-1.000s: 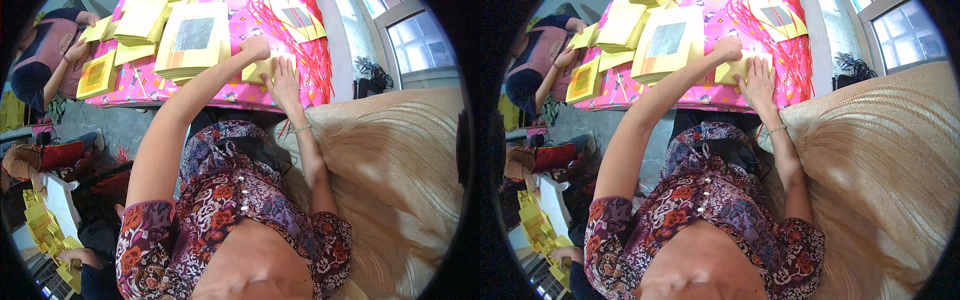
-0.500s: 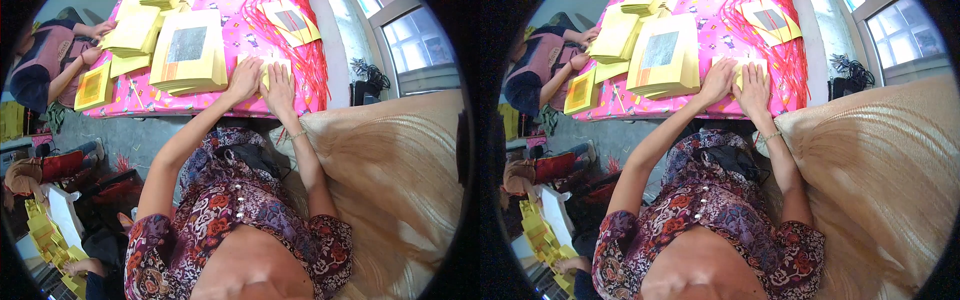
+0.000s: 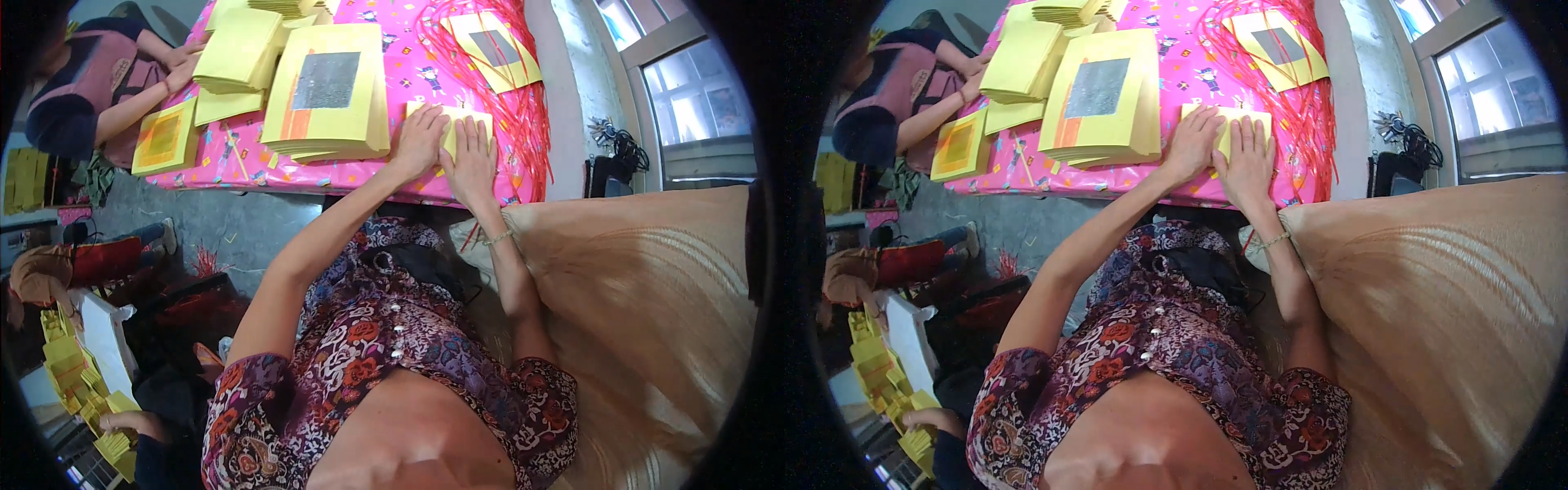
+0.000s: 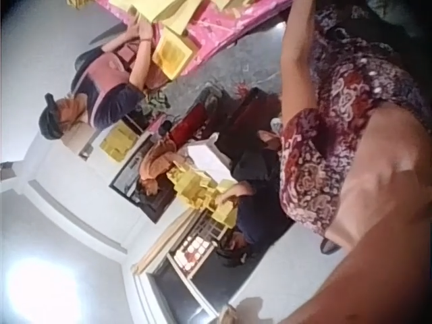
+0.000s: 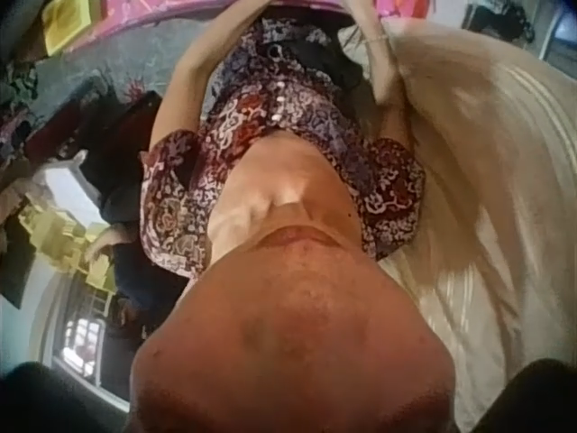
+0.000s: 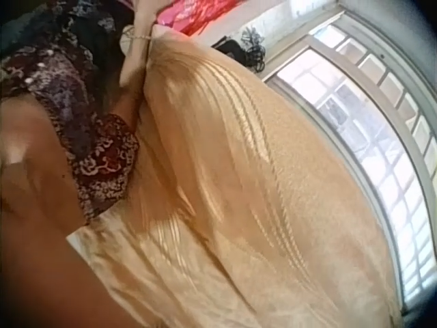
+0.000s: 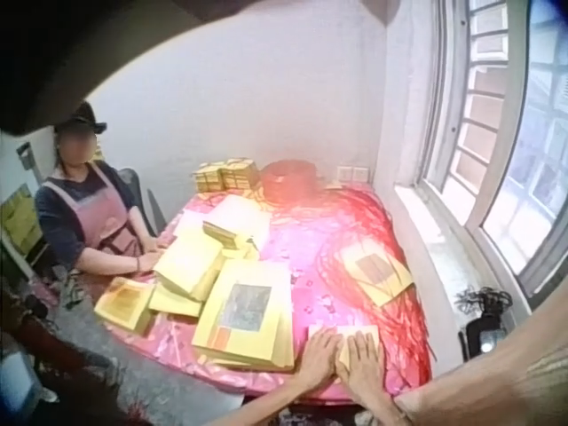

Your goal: Folding sheets of yellow joss paper into production-ready shapes.

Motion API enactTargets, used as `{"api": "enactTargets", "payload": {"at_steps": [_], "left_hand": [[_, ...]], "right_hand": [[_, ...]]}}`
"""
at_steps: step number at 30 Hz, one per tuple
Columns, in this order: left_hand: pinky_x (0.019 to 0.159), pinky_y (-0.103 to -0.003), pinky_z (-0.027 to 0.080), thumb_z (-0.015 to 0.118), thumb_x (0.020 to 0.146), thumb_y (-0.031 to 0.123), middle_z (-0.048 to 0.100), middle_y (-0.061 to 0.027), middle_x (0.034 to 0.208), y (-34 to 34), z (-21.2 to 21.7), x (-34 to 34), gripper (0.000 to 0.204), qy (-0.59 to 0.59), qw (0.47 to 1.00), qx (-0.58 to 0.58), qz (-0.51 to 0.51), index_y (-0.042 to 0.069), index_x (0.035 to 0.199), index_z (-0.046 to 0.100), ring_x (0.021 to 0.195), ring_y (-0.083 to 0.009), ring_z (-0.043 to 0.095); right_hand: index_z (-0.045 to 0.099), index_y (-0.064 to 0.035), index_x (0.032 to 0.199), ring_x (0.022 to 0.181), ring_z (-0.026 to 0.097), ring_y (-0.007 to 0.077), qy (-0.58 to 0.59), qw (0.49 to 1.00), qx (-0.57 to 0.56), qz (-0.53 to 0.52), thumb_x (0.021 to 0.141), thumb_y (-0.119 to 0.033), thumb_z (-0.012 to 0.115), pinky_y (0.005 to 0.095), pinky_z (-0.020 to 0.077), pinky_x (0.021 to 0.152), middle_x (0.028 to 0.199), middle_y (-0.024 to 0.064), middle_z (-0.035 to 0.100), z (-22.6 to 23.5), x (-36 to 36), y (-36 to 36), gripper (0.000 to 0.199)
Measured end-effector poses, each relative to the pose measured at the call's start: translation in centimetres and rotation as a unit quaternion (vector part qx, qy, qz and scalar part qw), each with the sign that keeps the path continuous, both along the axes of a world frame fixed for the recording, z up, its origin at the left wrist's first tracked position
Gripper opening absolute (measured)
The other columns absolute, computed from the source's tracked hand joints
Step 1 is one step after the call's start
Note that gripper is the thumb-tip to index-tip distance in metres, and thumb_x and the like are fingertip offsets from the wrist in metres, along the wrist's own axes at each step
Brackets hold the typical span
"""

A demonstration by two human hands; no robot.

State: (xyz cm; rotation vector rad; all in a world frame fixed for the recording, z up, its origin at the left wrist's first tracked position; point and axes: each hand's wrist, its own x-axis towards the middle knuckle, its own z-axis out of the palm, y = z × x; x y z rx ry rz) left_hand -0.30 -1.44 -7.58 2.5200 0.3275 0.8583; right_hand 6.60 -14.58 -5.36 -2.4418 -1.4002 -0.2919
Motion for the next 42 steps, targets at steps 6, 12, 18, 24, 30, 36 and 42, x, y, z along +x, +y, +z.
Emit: {"api": "enactTargets", "payload": {"at_steps": [6, 12, 18, 24, 30, 36, 42], "left_hand": [[0.111, -0.041, 0.028, 0.068, 0.072, 0.013, 0.049, -0.0181, 0.134, 0.1, 0.9, 0.3, 0.056, 0.111, 0.993, 0.044, 0.001, 0.001, 0.124, 0.051, 0.132, -0.0329, 0.039], [0.111, -0.042, 0.029, 0.064, 0.073, 0.008, 0.049, -0.0214, 0.132, 0.4, 1.4, 0.9, 0.056, 0.086, 0.994, 0.073, 0.009, -0.001, 0.126, 0.048, 0.13, -0.0352, 0.041], [0.101, -0.042, 0.04, 0.055, 0.074, -0.004, 0.054, -0.0214, 0.12, -0.4, 8.5, -2.3, 0.051, -0.023, 0.997, -0.05, -0.062, 0.0, 0.125, 0.049, 0.117, -0.038, 0.049], [0.086, -0.036, 0.048, 0.055, 0.085, -0.002, 0.063, -0.0127, 0.108, 3.7, 14.2, -9.9, 0.035, -0.081, 0.993, -0.076, -0.044, 0.009, 0.117, 0.06, 0.101, -0.0282, 0.06], [0.088, -0.036, 0.047, 0.073, 0.08, 0.019, 0.064, -0.0094, 0.11, 8.7, 16.3, -16.8, 0.037, 0.062, 0.997, -0.025, 0.035, 0.01, 0.115, 0.063, 0.106, -0.026, 0.058], [0.093, -0.038, 0.044, 0.079, 0.071, 0.02, 0.062, -0.0104, 0.109, 10.7, 15.5, -18.1, 0.044, 0.129, 0.992, -0.004, 0.004, 0.007, 0.11, 0.063, 0.106, -0.0297, 0.056], [0.081, -0.034, 0.05, 0.076, 0.074, 0.016, 0.065, -0.0067, 0.097, 11.8, 14.0, -17.8, 0.03, 0.139, 0.99, 0.022, 0.018, 0.009, 0.102, 0.067, 0.093, -0.0251, 0.061]], "right_hand": [[0.031, -0.0007, 0.143, 0.141, 0.018, 0.0379, 0.047, 0.995, -0.087, -0.002, 0.093, -0.039, 0.046, 0.0605, 0.0146, 0.111, 0.151, 0.0193, 0.026, 0.7, 0.7, 0.3, 0.065], [0.03, -0.0012, 0.144, 0.142, 0.016, 0.0387, 0.076, 0.99, -0.116, -0.002, 0.094, -0.038, 0.043, 0.0621, 0.0123, 0.11, 0.152, 0.02, 0.024, 1.6, 1.4, 0.6, 0.063], [0.03, -0.004, 0.144, 0.141, 0.017, 0.0405, 0.076, 0.995, -0.065, 0.003, 0.097, -0.037, 0.04, 0.0641, 0.0124, 0.109, 0.151, 0.0208, 0.026, 2.9, 2.0, 0.6, 0.059], [0.043, -0.0018, 0.135, 0.127, 0.039, 0.042, 0.075, 0.986, 0.114, 0.099, 0.096, -0.03, 0.05, 0.052, 0.0314, 0.105, 0.137, 0.0225, 0.042, 7.9, 1.7, 0.9, 0.049], [0.061, -0.0041, 0.111, 0.101, 0.059, 0.0318, 0.115, 0.95, 0.172, 0.234, 0.087, -0.022, 0.065, 0.0383, 0.0479, 0.087, 0.107, 0.0153, 0.06, 12.2, -1.8, 3.8, 0.031], [0.061, -0.007, 0.1, 0.089, 0.059, 0.028, 0.069, 0.927, 0.142, 0.341, 0.08, -0.029, 0.071, 0.0378, 0.0481, 0.077, 0.094, 0.0099, 0.061, 12.7, -4.8, 8.4, 0.032], [0.063, -0.0067, 0.092, 0.084, 0.059, 0.0267, 0.017, 0.935, 0.057, 0.35, 0.079, -0.032, 0.071, 0.0377, 0.0483, 0.071, 0.087, 0.0087, 0.059, 11.8, -5.1, 10.5, 0.03]]}}
